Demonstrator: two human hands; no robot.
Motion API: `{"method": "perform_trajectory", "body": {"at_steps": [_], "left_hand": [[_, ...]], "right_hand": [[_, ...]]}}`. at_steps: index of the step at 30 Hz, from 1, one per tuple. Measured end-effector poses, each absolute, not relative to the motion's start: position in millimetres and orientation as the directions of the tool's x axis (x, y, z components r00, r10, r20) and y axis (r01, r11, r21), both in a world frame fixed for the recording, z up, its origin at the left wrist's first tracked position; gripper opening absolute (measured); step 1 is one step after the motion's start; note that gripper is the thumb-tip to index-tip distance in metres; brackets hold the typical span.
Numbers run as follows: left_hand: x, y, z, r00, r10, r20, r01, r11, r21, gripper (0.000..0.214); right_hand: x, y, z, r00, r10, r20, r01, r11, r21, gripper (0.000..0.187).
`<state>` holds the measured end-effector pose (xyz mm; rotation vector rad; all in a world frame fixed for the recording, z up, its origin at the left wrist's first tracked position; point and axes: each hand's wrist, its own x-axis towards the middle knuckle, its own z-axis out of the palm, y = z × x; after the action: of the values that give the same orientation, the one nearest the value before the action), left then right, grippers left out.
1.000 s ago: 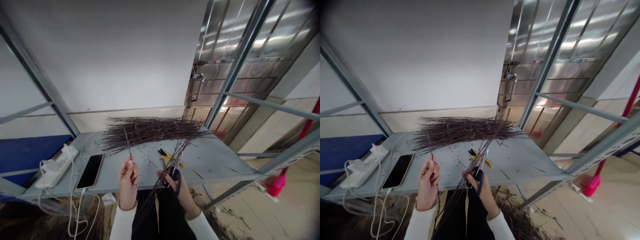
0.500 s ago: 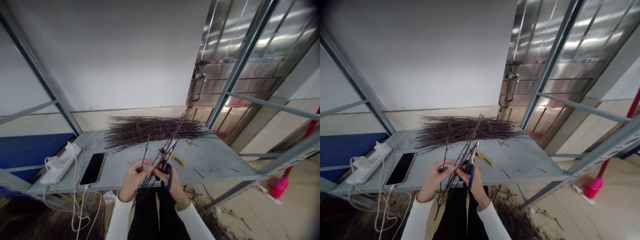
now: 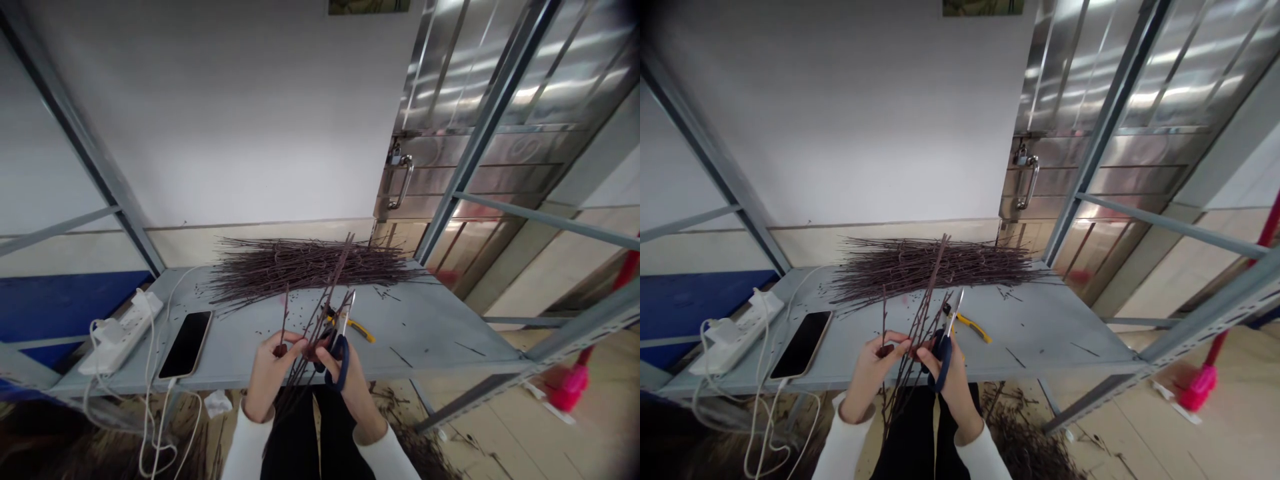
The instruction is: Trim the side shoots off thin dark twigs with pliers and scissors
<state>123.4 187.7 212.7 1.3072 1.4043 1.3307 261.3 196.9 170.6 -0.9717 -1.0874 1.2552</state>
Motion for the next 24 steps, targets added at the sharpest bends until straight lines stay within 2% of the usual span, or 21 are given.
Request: {"method": "perform_trajectory", "body": {"at_steps": [3,6,11,14,19,24], "left_hand": [[127,186,210,-0.176,0.972,0.157,0.175,-0.126,0.976,0.018],[127,183,205,-0.243,0.951,0.191,0.173,-0.152,0.973,0.018],[125,175,201,-0.349,0.923,0.163,0.173,-0.108,0.979,0.022],[124,171,201,-0.314,0.937,0.155,0.166,-0.106,0.980,0.026],[126,169,197,-0.292,0.948,0.128,0.152,-0.087,0.985,0.032],[128,171,194,-0.292,0.948,0.126,0.160,-0.082,0.984,0.034]], "right_hand": [[258,195,177,0.086,0.988,0.127,-0.134,0.138,-0.981,0.049],[259,194,180,0.115,0.984,0.137,-0.059,0.144,-0.988,0.042],[272,195,175,0.131,0.986,0.105,-0.047,0.112,-0.993,0.037],[285,196,170,0.096,0.988,0.122,-0.044,0.127,-0.991,0.038],[311,205,158,-0.047,0.979,0.200,-0.045,0.198,-0.979,0.053],[342,214,152,-0.170,0.965,0.198,-0.099,0.183,-0.978,0.060]]}}
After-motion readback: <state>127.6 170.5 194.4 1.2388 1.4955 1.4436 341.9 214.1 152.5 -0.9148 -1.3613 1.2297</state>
